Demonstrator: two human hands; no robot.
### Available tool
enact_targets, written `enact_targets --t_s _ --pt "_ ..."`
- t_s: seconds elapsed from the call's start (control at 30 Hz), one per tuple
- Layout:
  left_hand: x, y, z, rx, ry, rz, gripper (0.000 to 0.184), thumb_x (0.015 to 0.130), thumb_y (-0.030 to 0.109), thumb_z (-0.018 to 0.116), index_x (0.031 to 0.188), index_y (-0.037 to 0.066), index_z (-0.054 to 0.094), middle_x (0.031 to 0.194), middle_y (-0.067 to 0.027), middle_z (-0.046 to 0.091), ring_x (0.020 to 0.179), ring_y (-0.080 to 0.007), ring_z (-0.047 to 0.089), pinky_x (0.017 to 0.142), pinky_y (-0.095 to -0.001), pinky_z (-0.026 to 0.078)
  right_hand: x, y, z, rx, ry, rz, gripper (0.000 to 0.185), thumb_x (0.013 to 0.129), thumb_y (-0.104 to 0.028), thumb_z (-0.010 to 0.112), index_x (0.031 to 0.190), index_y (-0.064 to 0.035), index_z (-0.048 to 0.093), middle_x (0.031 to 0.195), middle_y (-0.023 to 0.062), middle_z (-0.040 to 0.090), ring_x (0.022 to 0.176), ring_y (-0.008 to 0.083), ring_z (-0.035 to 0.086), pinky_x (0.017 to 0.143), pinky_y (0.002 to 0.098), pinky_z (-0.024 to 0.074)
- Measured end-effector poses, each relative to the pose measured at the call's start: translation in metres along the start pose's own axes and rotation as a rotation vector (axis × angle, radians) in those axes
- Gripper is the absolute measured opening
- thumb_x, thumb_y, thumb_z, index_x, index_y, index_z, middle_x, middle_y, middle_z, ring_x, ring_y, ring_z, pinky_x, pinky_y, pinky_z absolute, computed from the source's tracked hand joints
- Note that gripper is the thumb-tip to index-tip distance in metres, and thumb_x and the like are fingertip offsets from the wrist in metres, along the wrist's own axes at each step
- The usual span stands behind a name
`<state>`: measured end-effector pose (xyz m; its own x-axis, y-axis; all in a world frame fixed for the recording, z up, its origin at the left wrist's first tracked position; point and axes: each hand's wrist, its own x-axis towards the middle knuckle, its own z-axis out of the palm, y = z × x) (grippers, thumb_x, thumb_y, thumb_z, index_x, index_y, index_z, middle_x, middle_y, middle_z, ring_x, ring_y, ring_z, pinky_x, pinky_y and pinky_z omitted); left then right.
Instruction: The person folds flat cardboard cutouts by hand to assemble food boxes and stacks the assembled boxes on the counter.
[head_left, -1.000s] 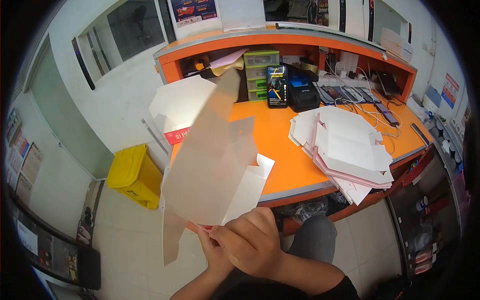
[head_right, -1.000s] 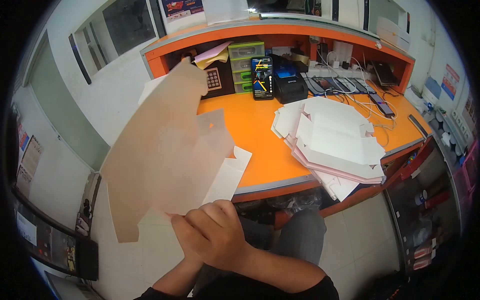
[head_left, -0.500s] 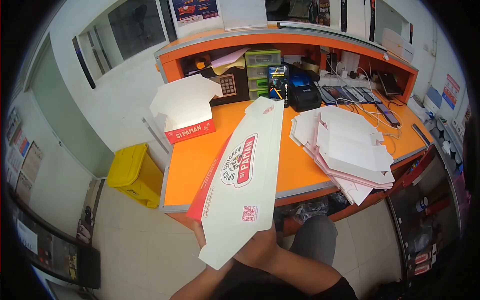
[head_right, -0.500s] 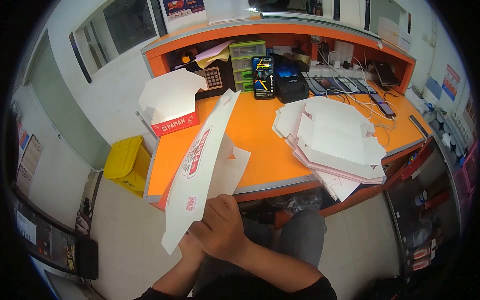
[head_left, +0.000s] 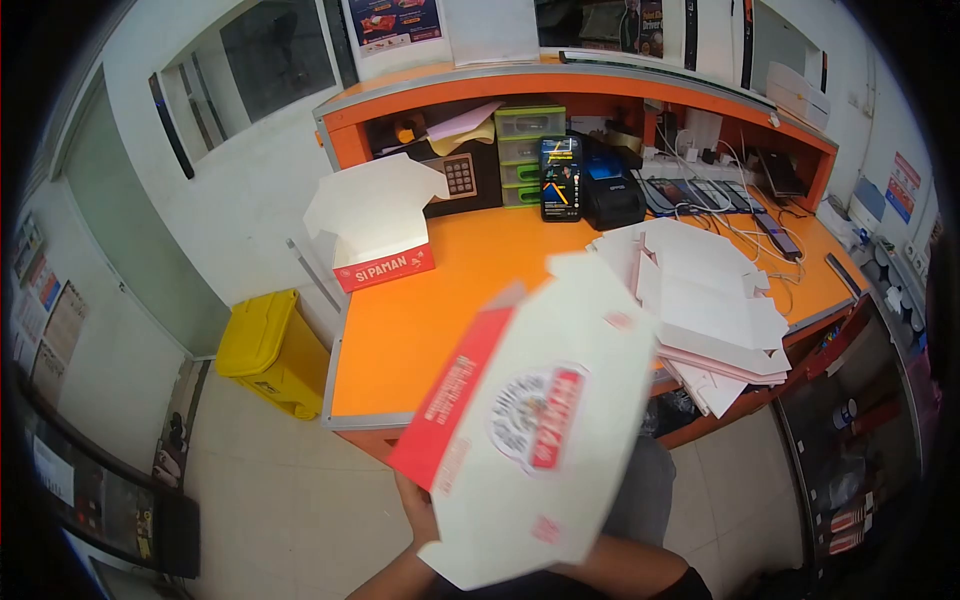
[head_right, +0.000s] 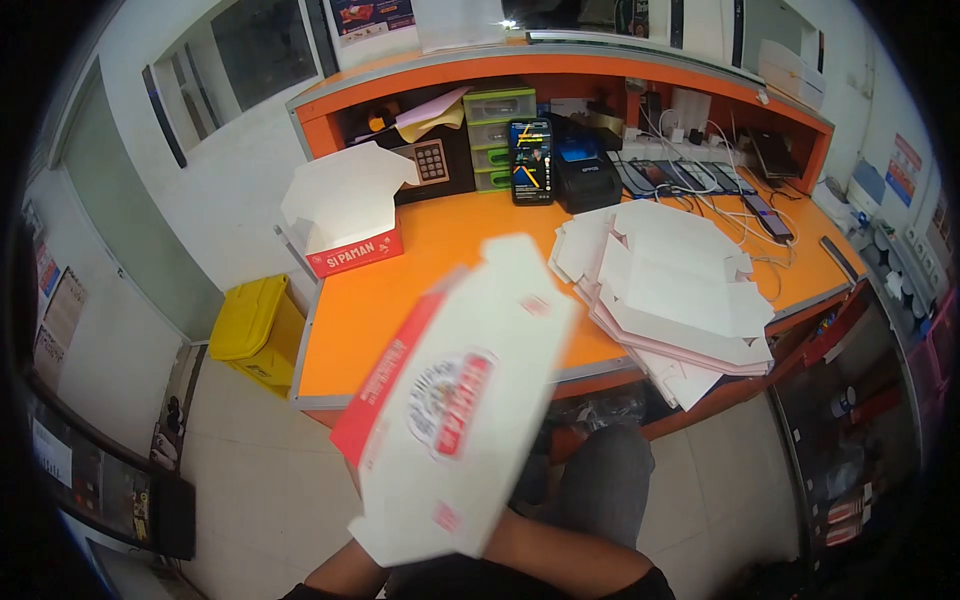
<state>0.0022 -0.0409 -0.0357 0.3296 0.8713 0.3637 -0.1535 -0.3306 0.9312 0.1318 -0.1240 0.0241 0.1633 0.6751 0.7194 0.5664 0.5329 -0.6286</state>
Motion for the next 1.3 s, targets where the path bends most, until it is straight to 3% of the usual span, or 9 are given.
enact_targets --t_s 0.13,0.17,0.3,0.47,0.67,0.93,1.03,1.17,1.3 --pt "-0.001 0.007 -0.004 0.2 -0.127 0.24 0.081 0.077 0.026 0.096 0.14 -0.001 0.052 0.124 -0.0194 0.069 0.109 -0.0307 0.071 0.094 -0.0393 0.056 -0.039 -0.01 -0.013 0.027 -0.059 0.097 0.009 0.086 -0.014 0.074 0.091 -0.0074 0.071 0.096 0.0057 0.069 0.084 0.0251 0.064 0.076 0.0416 0.047" --pt "0.002 0.017 -0.004 0.289 -0.201 0.488 0.082 0.076 0.027 0.096 0.14 0.0 0.053 0.125 -0.0223 0.07 0.111 -0.034 0.071 0.095 -0.0399 0.056 -0.05 -0.013 -0.015 0.024 -0.071 0.135 0.009 0.086 -0.014 0.074 0.091 -0.0074 0.071 0.095 0.0057 0.068 0.084 0.025 0.064 0.076 0.0415 0.0473" --pt "-0.02 0.026 0.007 0.174 -0.395 0.589 0.086 0.07 0.032 0.098 0.138 0.0 0.056 0.13 -0.0238 0.069 0.116 -0.0368 0.071 0.096 -0.0432 0.058 -0.088 -0.027 -0.032 -0.002 -0.099 0.291 0.01 0.087 -0.015 0.075 0.091 -0.0075 0.071 0.093 0.0059 0.068 0.083 0.0247 0.064 0.076 0.0413 0.0481" --pt "-0.045 0.034 0.019 0.119 -0.679 0.294 0.084 0.073 0.041 0.096 0.135 -0.001 0.057 0.127 -0.02 0.07 0.114 -0.0347 0.072 0.096 -0.0422 0.058 -0.112 -0.037 -0.049 -0.054 -0.094 0.422 0.011 0.089 -0.016 0.076 0.091 -0.0075 0.071 0.091 0.0062 0.068 0.082 0.0244 0.064 0.075 0.041 0.0492" --pt "-0.049 0.034 0.029 0.384 -0.584 0.094 0.068 0.075 0.027 0.09 0.132 0.004 0.06 0.116 -0.0162 0.069 0.104 -0.0339 0.072 0.089 -0.0394 0.059 -0.121 -0.031 -0.062 -0.133 -0.072 0.513 0.012 0.09 -0.018 0.077 0.091 -0.0075 0.07 0.089 0.0065 0.067 0.081 0.0239 0.065 0.074 0.0406 0.0505" --pt "-0.043 0.026 0.031 0.521 -0.508 0.092 0.068 0.078 0.026 0.085 0.136 0.004 0.058 0.113 -0.0171 0.069 0.1 -0.0355 0.071 0.088 -0.0411 0.058 -0.125 -0.004 -0.039 -0.363 -0.035 0.646 0.014 0.091 -0.016 0.078 0.084 -0.0079 0.07 0.078 0.0069 0.064 0.074 0.0238 0.063 0.07 0.0386 0.0474" --pt "-0.039 0.018 0.032 0.543 -0.478 0.133 0.079 0.076 0.025 0.085 0.145 0.002 0.053 0.11 -0.018 0.07 0.099 -0.0358 0.071 0.088 -0.0421 0.058 -0.114 0.003 -0.042 -0.085 0.115 0.493 0.02 0.094 -0.016 0.076 0.08 -0.0053 0.066 0.075 0.0069 0.062 0.069 0.0231 0.06 0.067 0.0403 0.0474" --pt "-0.035 0.015 0.033 0.624 -0.491 0.128 0.092 0.073 0.024 0.085 0.152 -0.001 0.047 0.108 -0.0196 0.071 0.098 -0.036 0.072 0.088 -0.0428 0.059 -0.121 0.02 -0.04 -0.051 0.083 0.688 0.018 0.094 -0.013 0.078 0.084 -0.0053 0.066 0.078 0.0029 0.064 0.071 0.0126 0.06 0.067 0.0314 0.0485" --pt "-0.029 0.014 0.039 0.645 -0.475 0.145 0.09 0.073 0.024 0.084 0.151 -0.001 0.047 0.114 -0.0204 0.071 0.099 -0.0362 0.072 0.089 -0.043 0.059 -0.125 0.035 -0.033 -0.12 0.061 0.758 0.019 0.092 -0.017 0.081 0.093 -0.0043 0.067 0.084 0.0048 0.066 0.076 0.0148 0.061 0.071 0.0341 0.0497"
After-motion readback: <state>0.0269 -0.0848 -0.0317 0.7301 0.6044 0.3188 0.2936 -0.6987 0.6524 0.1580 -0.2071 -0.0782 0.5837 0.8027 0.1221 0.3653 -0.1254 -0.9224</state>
